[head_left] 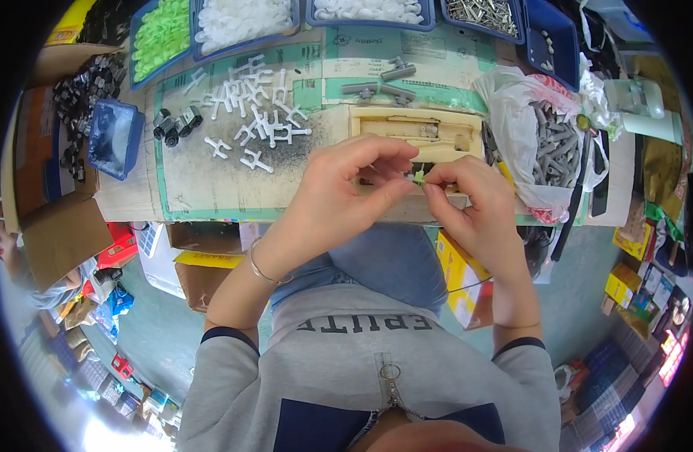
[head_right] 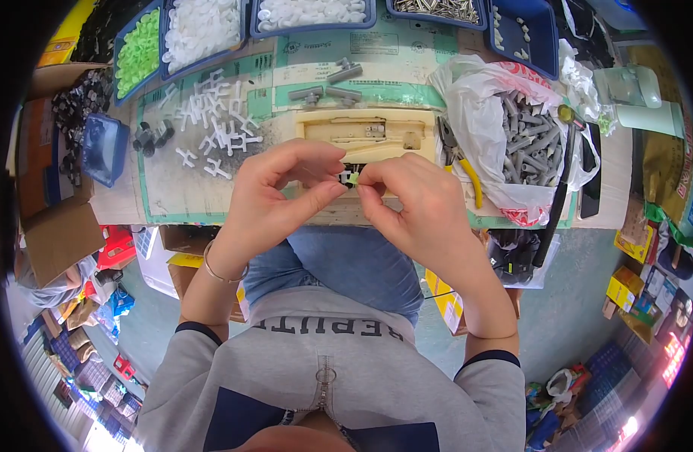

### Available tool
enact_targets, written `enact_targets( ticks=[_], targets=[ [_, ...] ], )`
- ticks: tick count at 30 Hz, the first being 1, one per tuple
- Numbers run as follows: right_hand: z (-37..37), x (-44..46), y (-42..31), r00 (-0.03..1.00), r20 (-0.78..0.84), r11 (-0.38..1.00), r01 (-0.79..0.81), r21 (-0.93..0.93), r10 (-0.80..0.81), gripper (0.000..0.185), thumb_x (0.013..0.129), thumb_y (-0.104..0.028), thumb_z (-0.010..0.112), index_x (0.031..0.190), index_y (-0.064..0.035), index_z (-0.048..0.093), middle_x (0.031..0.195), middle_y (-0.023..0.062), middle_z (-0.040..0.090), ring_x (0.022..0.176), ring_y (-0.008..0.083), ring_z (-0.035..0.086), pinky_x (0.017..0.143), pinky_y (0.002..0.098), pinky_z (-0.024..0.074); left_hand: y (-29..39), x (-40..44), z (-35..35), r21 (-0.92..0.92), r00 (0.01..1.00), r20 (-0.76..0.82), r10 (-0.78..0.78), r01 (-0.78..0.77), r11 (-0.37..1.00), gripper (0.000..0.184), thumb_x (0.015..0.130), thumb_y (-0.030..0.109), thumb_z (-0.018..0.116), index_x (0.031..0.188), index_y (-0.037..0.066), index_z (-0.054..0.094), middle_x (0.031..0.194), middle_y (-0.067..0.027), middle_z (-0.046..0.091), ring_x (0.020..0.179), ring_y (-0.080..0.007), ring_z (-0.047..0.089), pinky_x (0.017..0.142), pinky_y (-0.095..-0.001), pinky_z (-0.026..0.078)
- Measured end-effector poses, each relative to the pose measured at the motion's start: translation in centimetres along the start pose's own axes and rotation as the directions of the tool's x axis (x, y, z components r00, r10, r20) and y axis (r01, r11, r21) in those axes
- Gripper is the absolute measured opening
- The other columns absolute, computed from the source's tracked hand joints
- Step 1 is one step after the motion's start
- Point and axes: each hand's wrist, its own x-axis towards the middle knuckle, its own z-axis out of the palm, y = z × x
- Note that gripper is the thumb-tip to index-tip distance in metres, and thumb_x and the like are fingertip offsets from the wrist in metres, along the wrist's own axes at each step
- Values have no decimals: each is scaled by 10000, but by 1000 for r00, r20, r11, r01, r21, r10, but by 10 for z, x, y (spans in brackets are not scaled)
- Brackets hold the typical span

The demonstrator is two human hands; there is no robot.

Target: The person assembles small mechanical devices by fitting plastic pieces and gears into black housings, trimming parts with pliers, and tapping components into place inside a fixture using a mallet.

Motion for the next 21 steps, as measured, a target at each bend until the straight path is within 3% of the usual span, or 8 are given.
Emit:
enact_targets(
  ticks=[8, 21],
  targets=[
    [3, 1, 4, 1000, 2, 1000, -19, -16, 19, 122, 707, -19, 665, 788, -42, 576, 685, 67, 590, 622, 219, 588, 545, 325, 448, -6, 2, 2, 103, 996, -19, 92, -90, 991, 264, 768, -7, 666, 1027, 13, 617, 899, -65, 647, 780, -117, 623, 696, -241, 501],
    [4, 3, 6, 999, -7, 999, -47, 13, 47, 121, 713, 2, 647, 806, -34, 578, 708, 72, 604, 635, 227, 591, 548, 325, 447, -11, 4, 2, 134, 993, -15, 113, -110, 985, 273, 764, -1, 670, 1032, 14, 620, 889, -69, 645, 758, -112, 619, 630, -231, 492]
  ],
)
